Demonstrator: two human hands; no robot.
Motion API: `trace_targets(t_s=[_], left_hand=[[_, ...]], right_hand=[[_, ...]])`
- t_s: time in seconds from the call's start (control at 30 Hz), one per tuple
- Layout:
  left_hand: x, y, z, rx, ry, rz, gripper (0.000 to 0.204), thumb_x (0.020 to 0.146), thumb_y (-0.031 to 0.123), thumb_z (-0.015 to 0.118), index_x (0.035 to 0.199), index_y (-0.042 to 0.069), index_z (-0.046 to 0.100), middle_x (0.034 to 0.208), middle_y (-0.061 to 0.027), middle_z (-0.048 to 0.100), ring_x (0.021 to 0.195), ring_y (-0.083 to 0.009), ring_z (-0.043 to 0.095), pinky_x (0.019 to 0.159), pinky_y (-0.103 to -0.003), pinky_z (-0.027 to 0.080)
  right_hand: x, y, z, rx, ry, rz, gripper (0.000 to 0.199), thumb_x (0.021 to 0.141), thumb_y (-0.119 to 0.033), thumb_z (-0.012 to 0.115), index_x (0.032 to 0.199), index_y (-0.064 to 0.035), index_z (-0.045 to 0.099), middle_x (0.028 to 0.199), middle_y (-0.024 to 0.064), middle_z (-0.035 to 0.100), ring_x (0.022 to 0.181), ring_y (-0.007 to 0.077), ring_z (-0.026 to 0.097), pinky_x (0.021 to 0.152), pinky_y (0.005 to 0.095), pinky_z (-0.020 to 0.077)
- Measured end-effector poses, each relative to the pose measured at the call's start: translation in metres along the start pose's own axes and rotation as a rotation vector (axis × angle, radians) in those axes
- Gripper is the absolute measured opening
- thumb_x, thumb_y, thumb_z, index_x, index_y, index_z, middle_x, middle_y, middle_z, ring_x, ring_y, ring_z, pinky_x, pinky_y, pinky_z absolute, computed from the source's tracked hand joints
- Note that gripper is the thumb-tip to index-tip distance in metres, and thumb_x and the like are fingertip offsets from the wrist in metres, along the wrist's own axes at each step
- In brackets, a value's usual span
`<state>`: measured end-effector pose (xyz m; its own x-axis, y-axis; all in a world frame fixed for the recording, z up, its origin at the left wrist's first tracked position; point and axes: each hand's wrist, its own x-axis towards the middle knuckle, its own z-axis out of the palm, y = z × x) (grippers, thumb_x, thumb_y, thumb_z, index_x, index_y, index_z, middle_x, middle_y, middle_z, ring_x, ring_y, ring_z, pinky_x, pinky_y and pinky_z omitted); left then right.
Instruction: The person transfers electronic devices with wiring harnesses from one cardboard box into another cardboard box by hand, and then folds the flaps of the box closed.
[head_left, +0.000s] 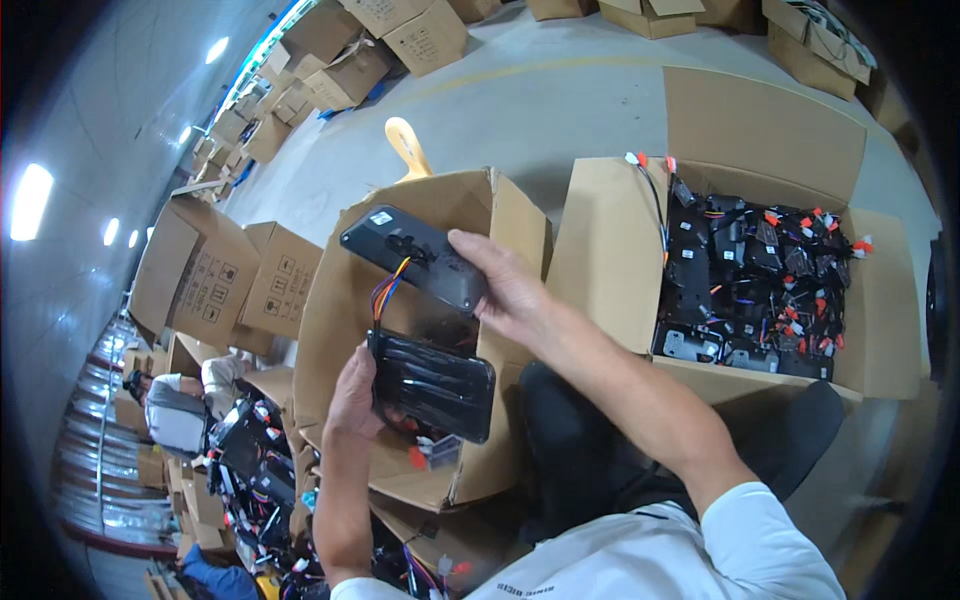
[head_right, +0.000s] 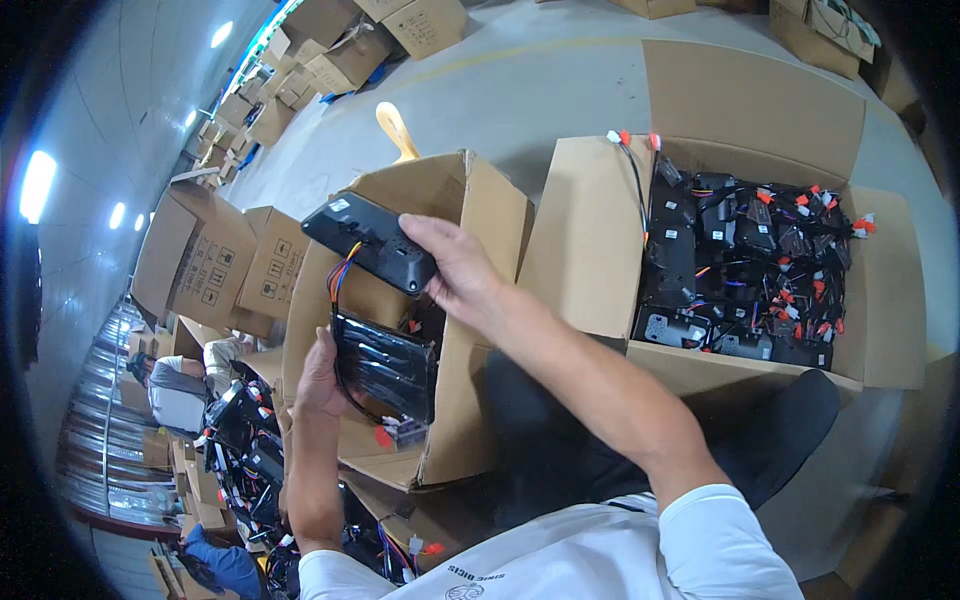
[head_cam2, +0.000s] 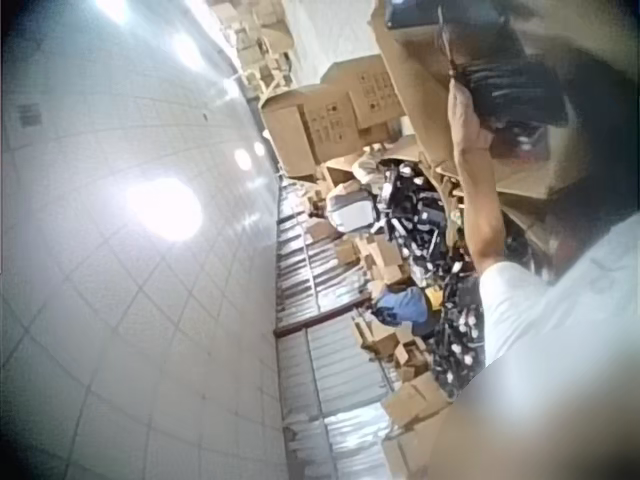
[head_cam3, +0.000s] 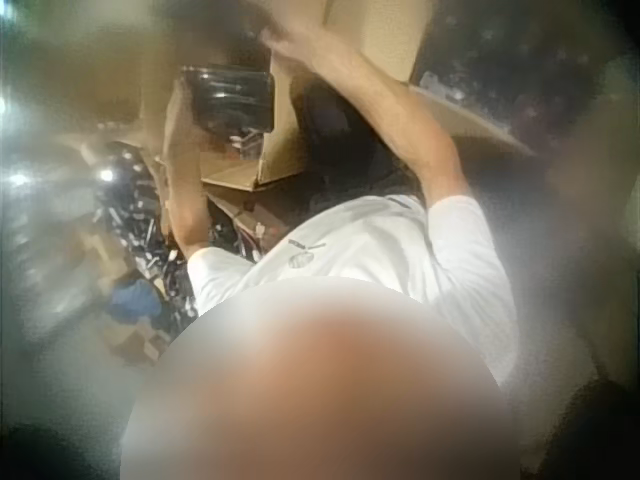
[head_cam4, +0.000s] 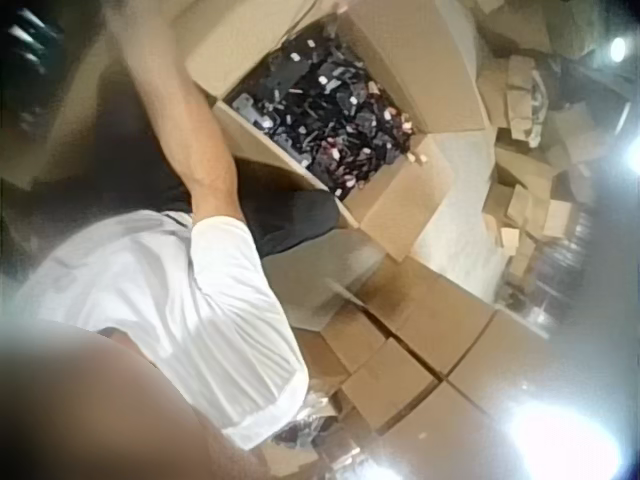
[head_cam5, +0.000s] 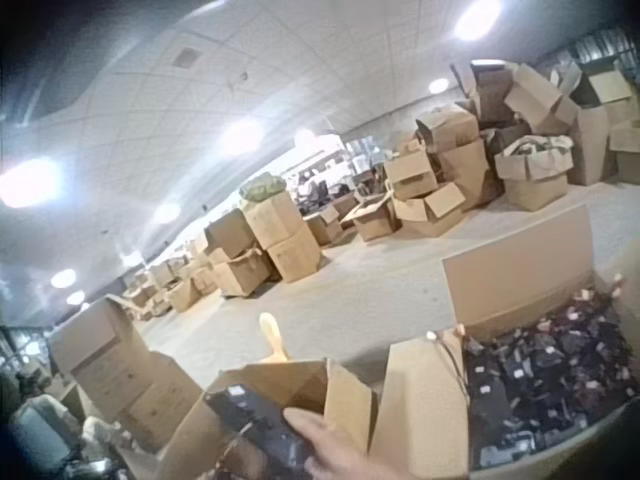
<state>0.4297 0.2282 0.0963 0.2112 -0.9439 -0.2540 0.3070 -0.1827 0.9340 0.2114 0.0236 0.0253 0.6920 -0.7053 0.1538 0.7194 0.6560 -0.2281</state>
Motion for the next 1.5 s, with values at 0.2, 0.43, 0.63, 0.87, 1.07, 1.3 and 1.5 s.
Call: trace_targets(t_s=[0.2,0.43,0.63,0.87,1.07,1.3,1.5], left_hand=[[0.013,-0.042,0.013,0.102,0.177,0.103,0.054,0.122,0.05,0.069,0.149,0.005,0.069,0.13,-0.0109,0.086,0.101,-0.0277,0.088,0.081,-0.045,0.075],[0.015,-0.032,0.103,-0.111,0.03,0.158,0.046,0.129,0.043,0.056,0.149,0.004,0.07,0.134,-0.0128,0.084,0.12,-0.0275,0.084,0.101,-0.048,0.072],[0.017,-0.022,0.187,0.148,0.279,0.144,0.059,0.128,0.053,0.052,0.141,0.001,0.076,0.128,-0.0126,0.084,0.109,-0.025,0.085,0.089,-0.04,0.073],[0.05,-0.025,0.327,0.211,-0.126,0.227,0.059,0.128,0.052,0.051,0.153,0.002,0.07,0.138,-0.0084,0.081,0.123,-0.0198,0.081,0.107,-0.038,0.066],[0.074,-0.08,0.347,0.351,-0.114,0.244,0.054,0.113,0.038,0.078,0.149,0.0,0.067,0.132,-0.0125,0.077,0.119,-0.0244,0.08,0.102,-0.041,0.068],[0.082,-0.101,0.343,0.12,0.007,-0.009,0.048,0.112,0.035,0.063,0.146,0.001,0.067,0.132,-0.0152,0.077,0.118,-0.0292,0.081,0.105,-0.044,0.069],[0.096,-0.089,0.384,0.124,-0.427,0.097,0.071,0.116,0.051,0.059,0.163,-0.002,0.06,0.147,-0.0179,0.074,0.135,-0.0319,0.075,0.118,-0.046,0.061]], right_hand=[[-0.095,-0.072,0.088,-1.104,-0.068,-0.174,0.047,0.103,-0.033,0.094,0.134,0.0001,0.083,0.118,0.0078,0.083,0.109,0.0146,0.077,0.1,0.0336,0.0611],[-0.131,-0.014,0.0,-1.178,0.472,-0.766,0.038,0.104,-0.024,0.092,0.129,-0.0019,0.073,0.125,0.0122,0.063,0.118,0.0257,0.063,0.107,0.0392,0.0532],[-0.193,-0.092,0.013,-1.2,0.338,-0.487,0.119,0.095,-0.047,0.101,0.184,-0.0038,0.034,0.172,0.0361,0.044,0.163,0.0494,0.048,0.137,0.054,0.0392],[-0.252,-0.176,0.018,-1.295,0.434,-0.807,0.07,0.1,-0.034,0.097,0.154,0.0016,0.07,0.172,0.036,0.056,0.158,0.0463,0.061,0.133,0.0492,0.0477],[-0.29,-0.197,0.001,-0.738,0.516,-0.839,0.081,0.107,-0.033,0.09,0.169,0.0074,0.055,0.178,0.0359,0.048,0.16,0.0522,0.057,0.135,0.0524,0.0449],[-0.282,-0.23,-0.021,-1.375,0.487,-1.024,0.085,0.102,-0.041,0.094,0.162,0.0085,0.061,0.165,0.0368,0.061,0.15,0.0482,0.066,0.125,0.0495,0.053],[-0.303,-0.287,-0.032,-1.04,0.281,-0.531,0.07,0.095,-0.033,0.102,0.145,0.0067,0.073,0.13,0.018,0.078,0.115,0.024,0.076,0.101,0.0385,0.0621]])
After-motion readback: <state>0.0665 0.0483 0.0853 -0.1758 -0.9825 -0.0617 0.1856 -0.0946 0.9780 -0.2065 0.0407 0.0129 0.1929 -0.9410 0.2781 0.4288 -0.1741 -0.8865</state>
